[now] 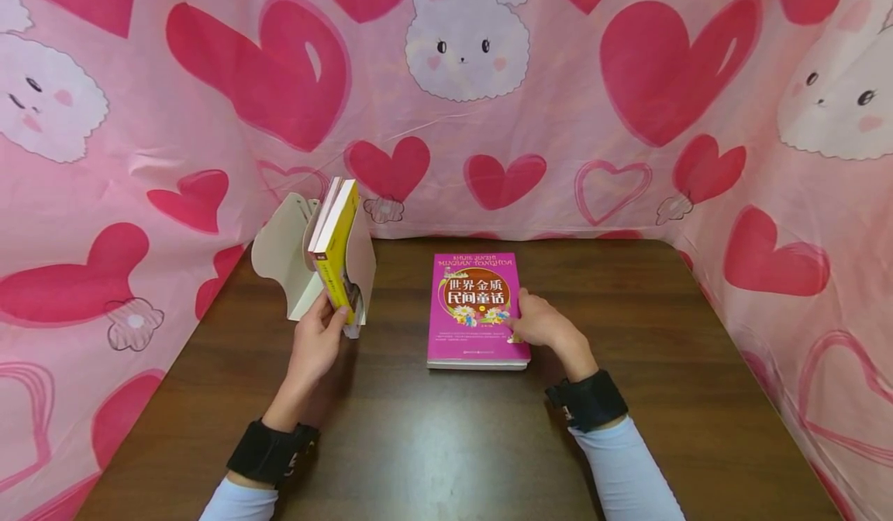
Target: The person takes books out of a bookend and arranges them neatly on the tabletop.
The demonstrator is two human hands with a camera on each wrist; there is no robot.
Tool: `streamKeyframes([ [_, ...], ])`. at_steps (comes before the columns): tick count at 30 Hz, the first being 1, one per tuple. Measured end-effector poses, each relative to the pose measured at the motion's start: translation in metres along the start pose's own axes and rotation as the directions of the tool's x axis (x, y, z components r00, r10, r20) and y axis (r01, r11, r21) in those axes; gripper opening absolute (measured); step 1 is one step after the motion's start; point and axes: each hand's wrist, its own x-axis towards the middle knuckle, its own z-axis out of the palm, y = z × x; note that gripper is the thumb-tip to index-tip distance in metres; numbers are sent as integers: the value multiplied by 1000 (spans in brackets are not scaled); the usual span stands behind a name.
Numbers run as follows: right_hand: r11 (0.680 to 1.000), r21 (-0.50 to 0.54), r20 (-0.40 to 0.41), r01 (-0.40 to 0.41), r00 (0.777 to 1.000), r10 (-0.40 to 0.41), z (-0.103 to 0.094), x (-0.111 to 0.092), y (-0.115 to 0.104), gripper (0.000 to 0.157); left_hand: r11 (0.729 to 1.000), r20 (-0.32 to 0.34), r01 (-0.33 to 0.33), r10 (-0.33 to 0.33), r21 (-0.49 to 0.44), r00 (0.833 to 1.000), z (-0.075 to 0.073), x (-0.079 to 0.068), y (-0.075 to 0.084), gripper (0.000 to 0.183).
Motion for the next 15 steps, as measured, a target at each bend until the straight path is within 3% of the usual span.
streamKeyframes([
  [8,1000,-16,-10,1,1000,-1,0,1,1,80,999,-5,-3,4,49,1000,-7,0,0,58],
  [15,1000,-21,-8,0,1000,0,0,0,-1,80,996,-70,-44,50,77,996,-8,-1,-3,57],
])
